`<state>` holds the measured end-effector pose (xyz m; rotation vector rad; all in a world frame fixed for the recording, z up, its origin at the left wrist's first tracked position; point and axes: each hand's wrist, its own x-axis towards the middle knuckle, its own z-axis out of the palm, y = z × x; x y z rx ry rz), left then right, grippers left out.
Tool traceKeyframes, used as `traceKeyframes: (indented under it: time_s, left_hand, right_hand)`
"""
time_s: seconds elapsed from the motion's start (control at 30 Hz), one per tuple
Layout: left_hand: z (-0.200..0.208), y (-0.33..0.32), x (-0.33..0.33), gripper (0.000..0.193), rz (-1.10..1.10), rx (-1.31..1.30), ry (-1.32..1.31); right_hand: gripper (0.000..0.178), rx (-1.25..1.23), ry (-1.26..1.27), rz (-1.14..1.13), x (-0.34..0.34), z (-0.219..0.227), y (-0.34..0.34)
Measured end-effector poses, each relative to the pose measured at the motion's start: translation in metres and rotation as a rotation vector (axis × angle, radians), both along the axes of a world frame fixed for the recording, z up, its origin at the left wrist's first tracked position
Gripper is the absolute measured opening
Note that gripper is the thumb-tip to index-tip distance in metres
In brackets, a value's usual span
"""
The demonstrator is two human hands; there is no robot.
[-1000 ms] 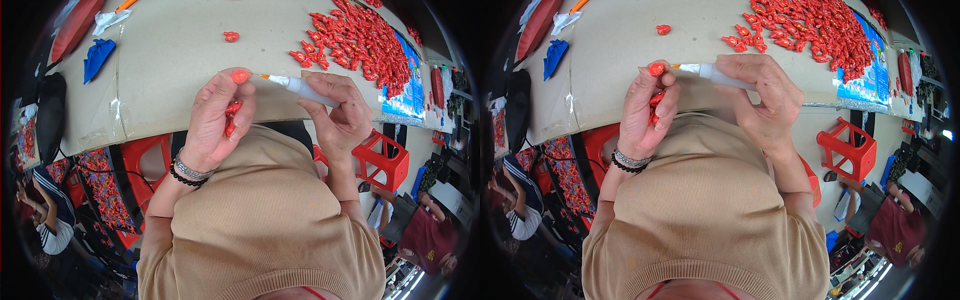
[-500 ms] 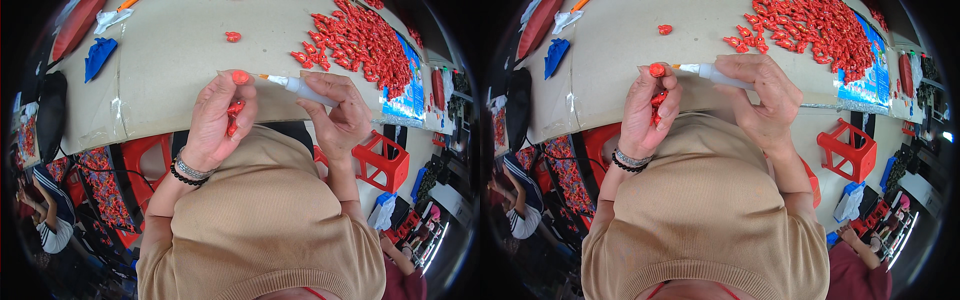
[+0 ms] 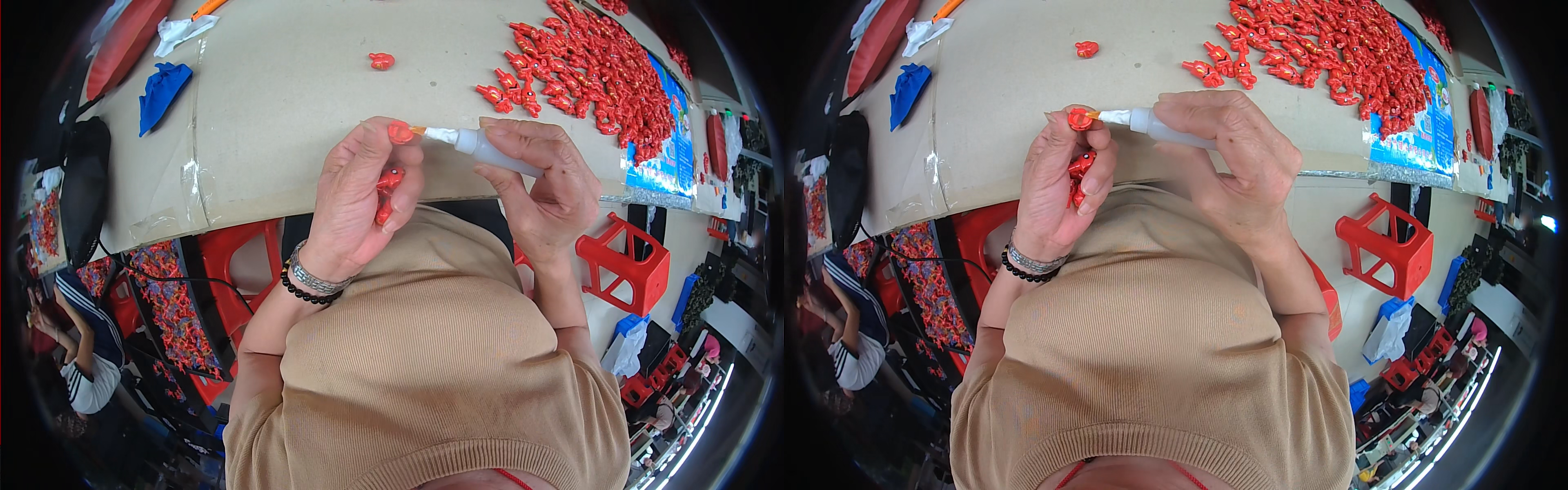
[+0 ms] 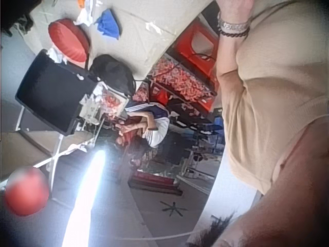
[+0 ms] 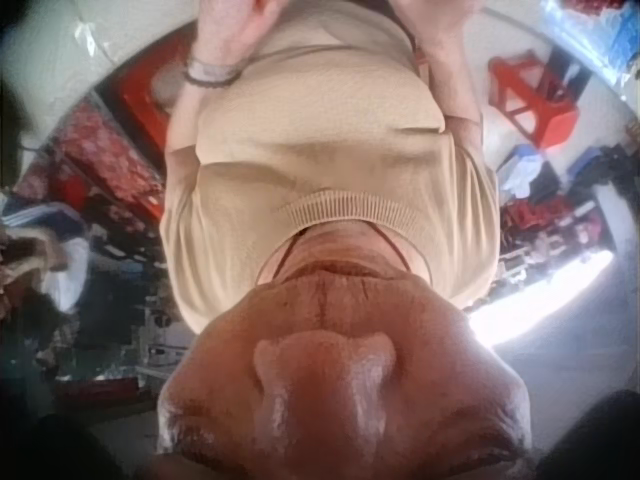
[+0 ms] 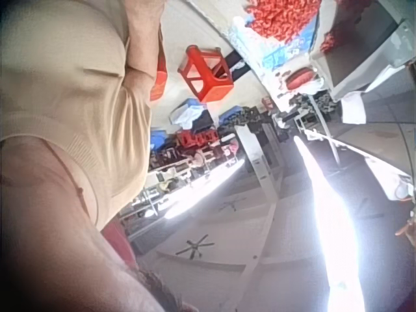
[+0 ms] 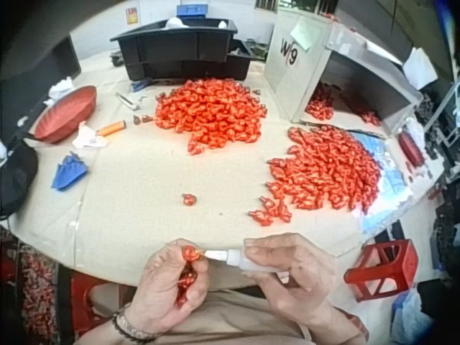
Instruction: The recorder is gluing small red plastic components together using a precision applicator bottle.
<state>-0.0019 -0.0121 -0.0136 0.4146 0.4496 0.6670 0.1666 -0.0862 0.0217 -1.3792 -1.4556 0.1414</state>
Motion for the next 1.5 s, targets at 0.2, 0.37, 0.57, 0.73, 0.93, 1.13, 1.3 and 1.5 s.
traceKeyframes:
  time_s: [0.2,0.37,0.57,0.73,0.93,1.13,1.3,1.5]
  left_hand:
    - [0.002,0.000,0.000,0.032,0.009,0.005,0.011]
    - [0.002,0.000,0.000,0.032,-0.007,-0.007,0.005]
    - [-0.001,-0.002,-0.002,0.032,-0.018,0.010,0.001]
    - [0.001,0.002,-0.004,0.034,-0.010,-0.023,-0.023]
    - [0.000,0.006,-0.007,0.034,-0.005,-0.088,-0.083]
    - [-0.002,0.007,-0.011,0.033,-0.015,-0.136,-0.172]
    - [-0.002,0.009,-0.011,0.033,-0.020,-0.166,-0.188]
    - [0.003,0.010,-0.010,0.029,-0.028,-0.164,-0.159]
  right_hand:
    - [0.031,0.031,0.010,-0.016,0.002,-0.003,0.001]
    - [0.042,-0.135,0.182,-0.062,0.006,0.003,0.007]
    - [0.032,-0.376,0.589,0.032,0.006,0.000,0.051]
    - [0.030,-0.560,0.447,0.051,0.005,0.000,0.092]
    - [0.019,-0.411,-0.330,0.078,-0.006,-0.012,0.119]
    - [0.022,-0.417,-0.482,0.088,-0.007,-0.010,0.111]
    - [0.015,-0.547,-0.244,-0.011,0.002,0.000,0.090]
    - [0.018,-0.550,0.741,0.185,0.005,-0.002,0.061]
